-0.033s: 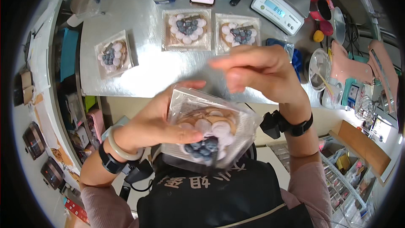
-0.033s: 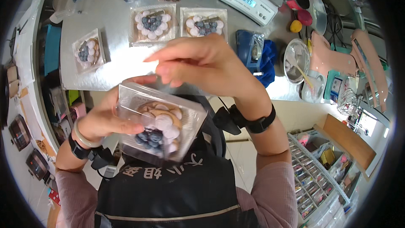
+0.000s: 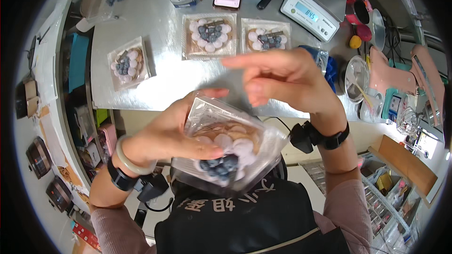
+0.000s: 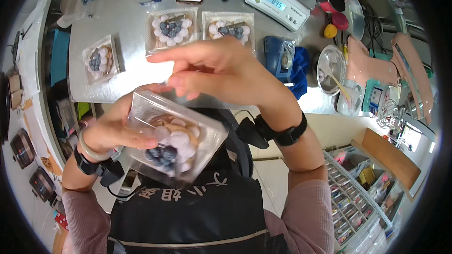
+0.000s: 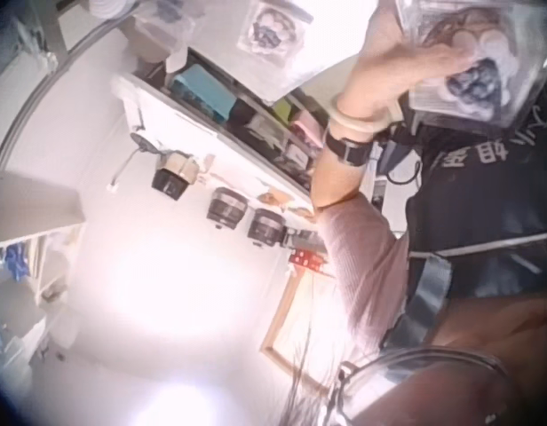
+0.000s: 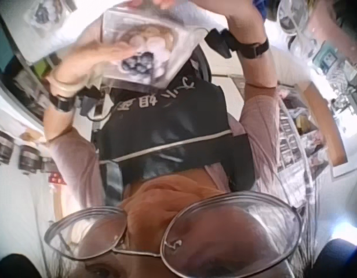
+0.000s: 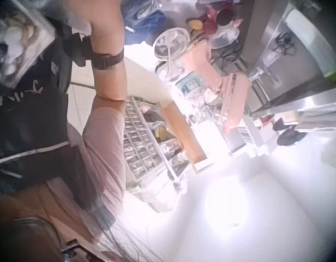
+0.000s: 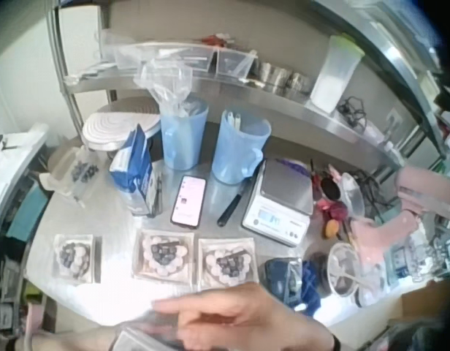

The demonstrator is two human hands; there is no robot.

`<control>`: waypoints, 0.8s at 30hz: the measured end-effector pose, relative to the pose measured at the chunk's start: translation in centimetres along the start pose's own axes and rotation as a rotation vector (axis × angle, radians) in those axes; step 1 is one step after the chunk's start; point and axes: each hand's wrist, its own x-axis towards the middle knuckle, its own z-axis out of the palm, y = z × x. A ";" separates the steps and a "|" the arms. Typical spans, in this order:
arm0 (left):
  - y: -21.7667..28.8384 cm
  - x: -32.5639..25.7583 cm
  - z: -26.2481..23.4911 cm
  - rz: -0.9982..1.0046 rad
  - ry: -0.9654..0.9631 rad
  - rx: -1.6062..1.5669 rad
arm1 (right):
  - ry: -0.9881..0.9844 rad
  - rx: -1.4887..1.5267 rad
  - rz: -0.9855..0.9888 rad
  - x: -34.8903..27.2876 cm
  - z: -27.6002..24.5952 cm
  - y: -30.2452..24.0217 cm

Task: The person places small heart-shaped desserts decorated with blueberries into clear plastic containers, sprinkles powder over them using a shaker, and seals the containers with tape.

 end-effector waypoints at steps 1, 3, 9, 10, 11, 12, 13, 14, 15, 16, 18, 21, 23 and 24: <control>0.7 -0.2 -0.9 -0.005 -0.028 0.098 | -0.056 0.084 0.046 1.0 0.4 -0.2; 1.4 -0.7 -1.9 -0.024 -0.075 0.077 | -0.115 0.174 0.089 2.5 1.1 0.0; 3.6 -2.1 -1.8 -0.287 -0.073 0.141 | -0.320 0.491 0.083 4.2 3.5 2.0; 3.5 -2.1 -1.9 -0.296 -0.068 0.139 | -0.316 0.525 0.118 4.2 3.9 2.2; 3.1 -2.2 -2.0 -0.236 -0.064 0.138 | -0.319 0.533 0.120 4.2 4.3 2.4; 2.9 -2.3 -2.0 -0.177 -0.060 0.137 | -0.311 0.512 0.118 4.2 4.6 2.6; 2.7 -2.5 -2.1 -0.182 -0.057 0.133 | -0.303 0.491 0.116 4.2 5.0 2.8; 2.7 -2.6 -2.2 -0.205 -0.057 0.129 | -0.301 0.492 0.151 4.1 5.2 2.7; 2.6 -2.7 -2.2 -0.227 -0.058 0.126 | -0.301 0.492 0.153 4.1 5.3 2.9; 2.6 -2.7 -2.2 -0.228 -0.059 0.125 | -0.319 0.495 0.122 4.1 5.5 3.1; 2.5 -2.7 -2.1 -0.196 -0.080 0.165 | -0.320 0.507 0.148 3.9 5.7 3.0; 1.4 -2.8 -2.4 -0.046 -0.041 0.270 | -0.288 0.329 0.294 3.5 5.7 2.6; 2.1 -2.9 -2.0 -0.115 -0.048 0.181 | -0.243 0.466 0.336 3.0 6.4 3.6; 2.4 -2.9 -1.8 -0.181 -0.050 0.092 | -0.202 0.602 0.374 2.8 6.7 3.9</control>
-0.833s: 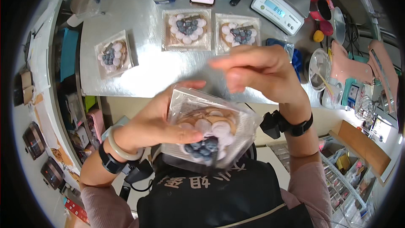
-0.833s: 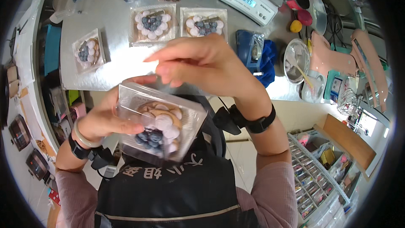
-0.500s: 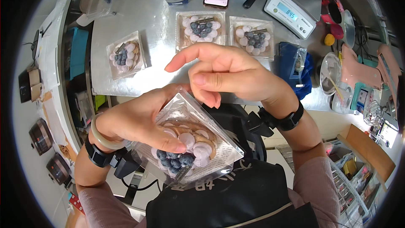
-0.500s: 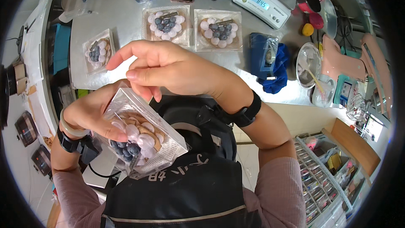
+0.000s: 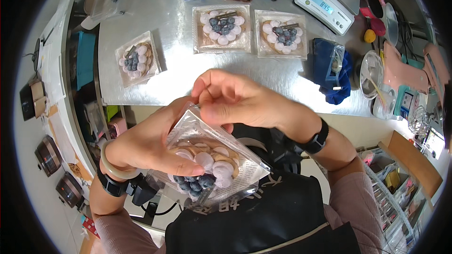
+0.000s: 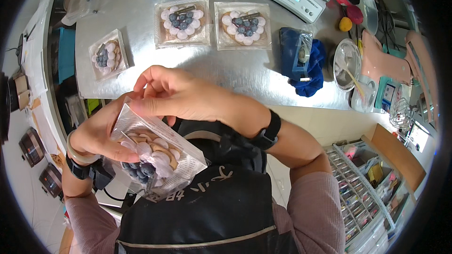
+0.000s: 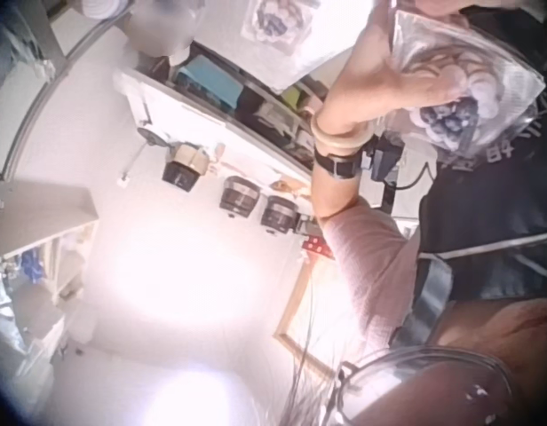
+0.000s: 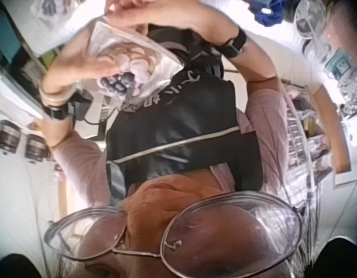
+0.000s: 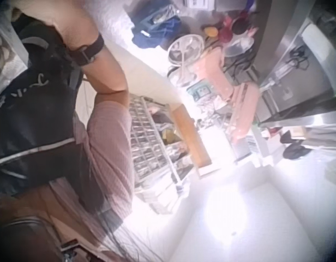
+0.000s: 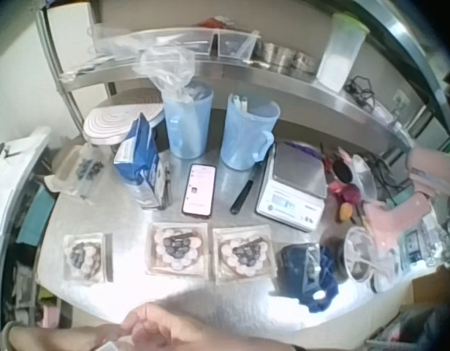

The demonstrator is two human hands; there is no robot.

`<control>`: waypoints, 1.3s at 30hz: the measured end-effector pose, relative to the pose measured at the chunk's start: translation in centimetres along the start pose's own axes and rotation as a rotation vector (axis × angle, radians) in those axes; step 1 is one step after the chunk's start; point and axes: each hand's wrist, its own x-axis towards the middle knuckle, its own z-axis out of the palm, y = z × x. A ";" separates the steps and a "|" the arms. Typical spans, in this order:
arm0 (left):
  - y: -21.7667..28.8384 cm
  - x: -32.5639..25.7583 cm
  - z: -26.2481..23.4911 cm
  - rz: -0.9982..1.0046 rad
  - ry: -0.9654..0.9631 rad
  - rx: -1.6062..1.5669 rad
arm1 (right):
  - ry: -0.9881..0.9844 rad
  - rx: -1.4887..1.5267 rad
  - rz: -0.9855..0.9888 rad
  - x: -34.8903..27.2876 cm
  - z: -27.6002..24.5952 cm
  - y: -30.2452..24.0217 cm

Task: The person places small heart-shaped desserts decorated with blueberries into clear plastic containers, sprinkles powder over them using a shaker, and seals the containers with tape.

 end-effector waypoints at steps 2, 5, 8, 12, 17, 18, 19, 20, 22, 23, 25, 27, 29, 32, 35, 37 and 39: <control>-0.2 0.0 0.2 -0.005 0.036 -0.033 | 0.053 0.057 0.007 -0.2 0.6 0.9; -0.8 -0.5 0.1 0.005 0.112 -0.016 | 0.099 0.215 -0.049 0.5 1.9 3.2; -1.4 -1.0 -0.3 0.047 0.163 0.022 | 0.121 0.359 -0.065 0.7 2.6 3.4; -2.1 -1.7 -0.9 0.090 0.189 -0.092 | 0.151 0.371 0.027 1.6 3.2 3.2; -5.0 -3.3 -4.1 0.222 0.341 -0.244 | 0.213 0.159 0.048 2.5 0.6 4.9; -6.2 -3.7 -5.3 0.274 0.432 -0.237 | 0.404 -0.004 0.202 1.8 0.6 2.5; -7.5 -4.2 -6.7 0.325 0.521 -0.230 | 0.448 -0.040 0.070 0.9 -1.3 3.6; -9.5 -4.8 -8.4 0.371 0.609 -0.348 | 0.592 -0.231 0.014 -0.2 -2.2 3.1; -11.0 -4.5 -10.3 0.512 0.741 -0.556 | 0.799 -0.516 -0.105 -2.4 -6.3 3.8; -11.0 -4.3 -10.6 0.606 0.810 -0.646 | 0.904 -0.448 -0.174 -3.1 -8.0 4.2; -11.2 -3.4 -12.3 0.766 0.739 -0.803 | 0.991 -0.650 -0.229 -3.5 -10.6 4.9; -11.5 -2.8 -13.4 0.865 0.787 -0.890 | 0.988 -0.834 -0.311 -1.4 -9.4 3.3; -11.5 -2.1 -13.9 0.945 0.847 -0.928 | 0.948 -1.207 -0.386 1.3 -9.0 1.3; -11.9 -1.4 -15.4 1.061 0.929 -0.957 | 0.824 -1.496 -0.402 5.3 -11.1 -1.5; -10.9 -0.6 -14.9 1.088 1.056 -0.923 | 0.669 -1.625 -0.246 8.3 -12.9 -2.0; -11.1 -0.3 -15.1 1.082 1.070 -0.942 | 0.592 -1.653 -0.086 9.2 -13.3 -1.7; -11.6 0.2 -15.2 1.042 1.187 -0.963 | 0.566 -1.760 -0.016 9.9 -11.7 -1.4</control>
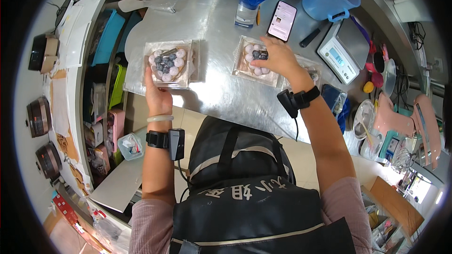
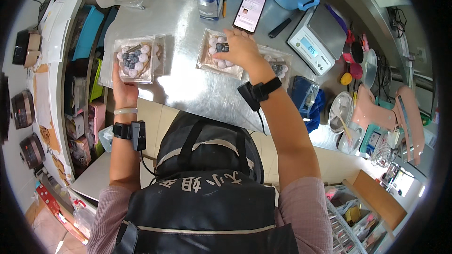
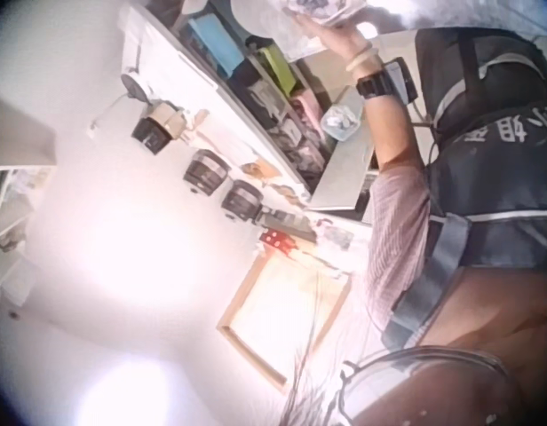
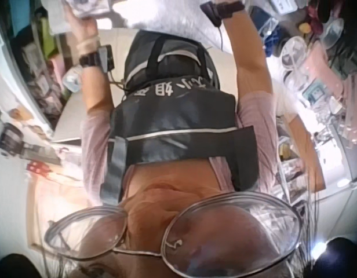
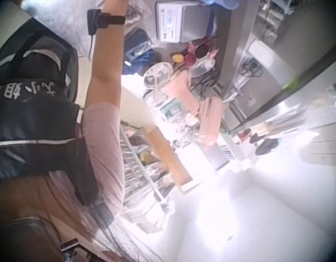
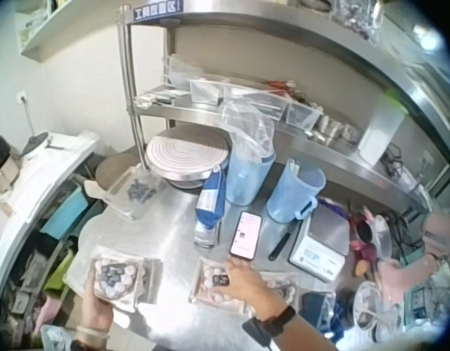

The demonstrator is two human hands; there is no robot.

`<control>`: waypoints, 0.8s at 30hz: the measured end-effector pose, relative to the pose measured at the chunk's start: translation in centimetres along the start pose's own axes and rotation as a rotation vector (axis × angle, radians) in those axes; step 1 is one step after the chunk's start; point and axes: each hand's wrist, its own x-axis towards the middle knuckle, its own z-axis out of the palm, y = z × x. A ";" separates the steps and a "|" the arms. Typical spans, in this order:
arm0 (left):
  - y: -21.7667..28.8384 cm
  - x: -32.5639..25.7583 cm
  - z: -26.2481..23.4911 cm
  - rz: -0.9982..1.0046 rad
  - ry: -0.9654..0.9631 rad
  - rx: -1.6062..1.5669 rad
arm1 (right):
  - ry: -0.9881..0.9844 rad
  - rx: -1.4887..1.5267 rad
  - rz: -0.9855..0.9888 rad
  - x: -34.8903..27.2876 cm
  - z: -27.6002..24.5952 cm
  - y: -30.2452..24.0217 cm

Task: The person places small heart-shaped desserts decorated with blueberries into clear plastic containers, sprinkles powder over them using a shaker, and seals the containers with tape.

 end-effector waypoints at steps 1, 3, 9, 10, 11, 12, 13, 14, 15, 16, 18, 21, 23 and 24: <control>-0.2 0.0 -0.2 0.012 -0.028 0.014 | -0.034 -0.055 0.016 -0.3 -0.1 -0.8; -0.2 0.2 -0.7 -0.013 0.023 0.042 | -0.080 -0.024 0.009 -1.4 0.0 -2.4; -0.1 -2.0 0.4 -0.113 0.174 0.270 | 0.149 0.055 -0.035 -5.7 1.7 -3.4; -0.3 -2.5 -0.4 -0.171 0.245 0.301 | 0.152 0.055 -0.019 -6.8 1.4 -2.8; -0.2 -3.2 -1.7 -0.220 0.327 0.333 | 0.289 0.168 -0.049 -8.0 0.4 -2.7; -0.4 -3.9 -3.2 -0.283 0.344 0.300 | 0.427 0.280 -0.080 -9.5 -0.3 -2.1; -0.7 -4.8 -4.8 -0.381 0.216 0.305 | 0.557 0.336 0.027 -11.7 -0.6 -1.0; -1.4 -6.0 -5.7 -0.431 0.148 0.446 | 0.683 0.396 0.130 -14.4 -0.9 0.7; -2.0 -7.7 -4.7 -0.473 0.037 0.601 | 0.795 0.227 0.197 -17.2 -1.2 3.4; -2.6 -8.4 -4.4 -0.517 -0.236 0.727 | 0.877 0.141 0.412 -19.8 -1.2 5.5; -4.5 -9.1 -1.0 -0.418 -0.449 0.988 | 0.946 0.136 0.685 -25.1 -0.6 10.2; -8.3 -7.6 3.3 -0.315 -0.598 0.991 | 0.608 0.051 0.763 -29.8 2.2 14.8; -8.9 -7.5 6.1 -0.381 -0.569 1.088 | 0.485 0.113 0.797 -30.3 3.2 15.2; -9.0 -7.4 7.0 -0.451 -0.539 1.169 | 0.518 0.299 0.841 -30.0 2.6 14.5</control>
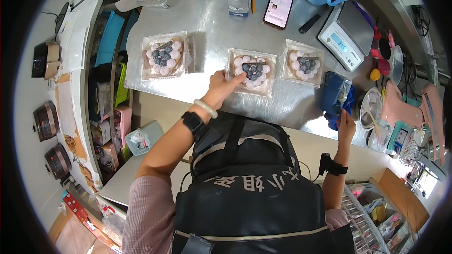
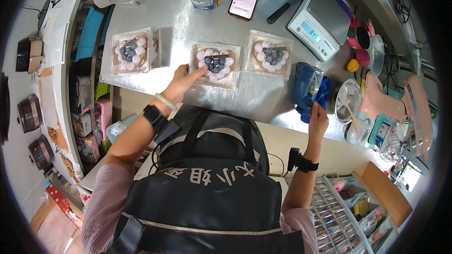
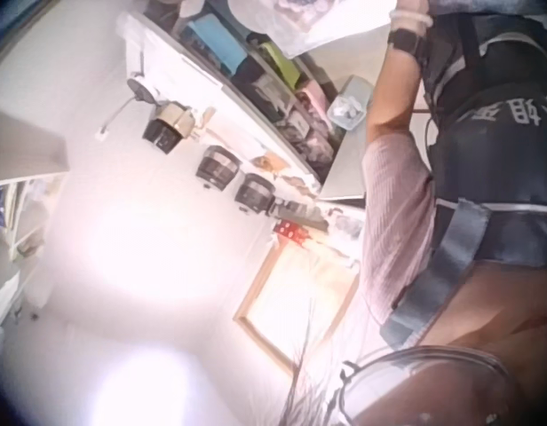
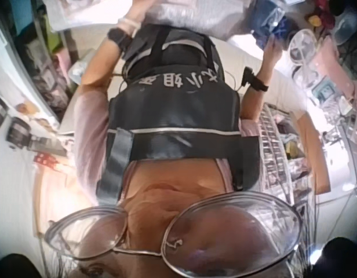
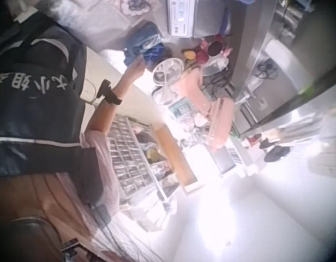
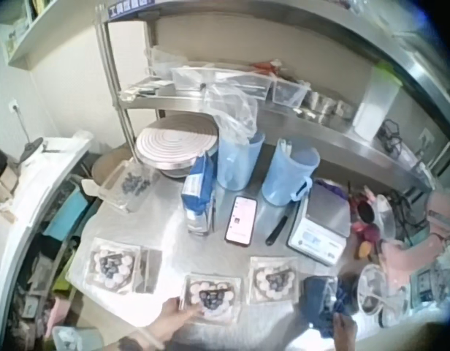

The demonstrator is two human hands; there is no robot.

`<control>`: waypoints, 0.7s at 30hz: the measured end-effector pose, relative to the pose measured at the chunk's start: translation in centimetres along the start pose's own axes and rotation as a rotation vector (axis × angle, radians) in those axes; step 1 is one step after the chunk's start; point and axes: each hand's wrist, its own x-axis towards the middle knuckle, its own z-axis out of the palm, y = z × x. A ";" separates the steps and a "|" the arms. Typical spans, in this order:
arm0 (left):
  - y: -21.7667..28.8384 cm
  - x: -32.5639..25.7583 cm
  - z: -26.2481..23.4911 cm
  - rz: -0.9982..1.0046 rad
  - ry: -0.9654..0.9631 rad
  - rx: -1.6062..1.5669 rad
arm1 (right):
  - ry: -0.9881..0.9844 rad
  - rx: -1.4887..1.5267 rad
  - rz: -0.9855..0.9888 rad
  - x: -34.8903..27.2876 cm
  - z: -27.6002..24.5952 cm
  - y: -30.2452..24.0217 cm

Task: The person places small heart-shaped desserts decorated with blueberries into clear plastic containers, sprinkles powder over them using a shaker, and seals the containers with tape.

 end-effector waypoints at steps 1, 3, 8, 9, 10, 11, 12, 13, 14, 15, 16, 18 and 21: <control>-0.7 1.0 0.0 -0.003 0.003 0.005 | -0.031 0.163 0.089 0.0 -0.2 -0.8; -2.3 3.0 0.5 0.125 0.217 0.166 | -0.060 0.212 0.136 0.1 -0.6 -1.3; -2.1 3.2 0.9 0.184 0.174 -0.109 | -0.069 0.490 0.365 0.0 -0.9 -2.3; -2.4 3.3 0.8 0.180 0.188 -0.108 | -0.065 0.581 0.405 -0.1 -0.8 -2.3; -2.8 3.5 0.7 0.176 0.202 -0.108 | -0.070 0.625 0.430 -0.3 -0.8 -2.5; -2.0 2.8 0.8 0.172 0.184 -0.123 | -0.069 0.737 0.461 -0.6 -0.8 -2.3; -2.3 3.0 0.9 0.201 0.204 -0.099 | -0.068 0.850 0.489 -0.9 -0.6 -2.0; -2.2 2.9 0.9 0.200 0.186 -0.132 | -0.059 0.960 0.516 -1.3 -0.6 -1.7; -1.8 2.6 0.9 0.199 0.172 -0.164 | -0.056 1.107 0.510 -1.7 -0.5 -1.4; -1.5 2.4 1.0 0.137 0.177 -0.196 | -0.043 1.182 0.496 -2.1 -0.2 -0.5; -1.1 1.9 1.2 0.108 0.143 -0.259 | -0.030 1.256 0.480 -2.5 0.1 0.3; -1.7 2.2 0.3 0.106 0.018 -0.356 | 0.003 1.194 0.372 -3.0 1.3 0.9; -1.0 1.0 -0.5 0.149 -0.204 -0.407 | 0.044 1.008 0.334 -2.9 2.4 0.5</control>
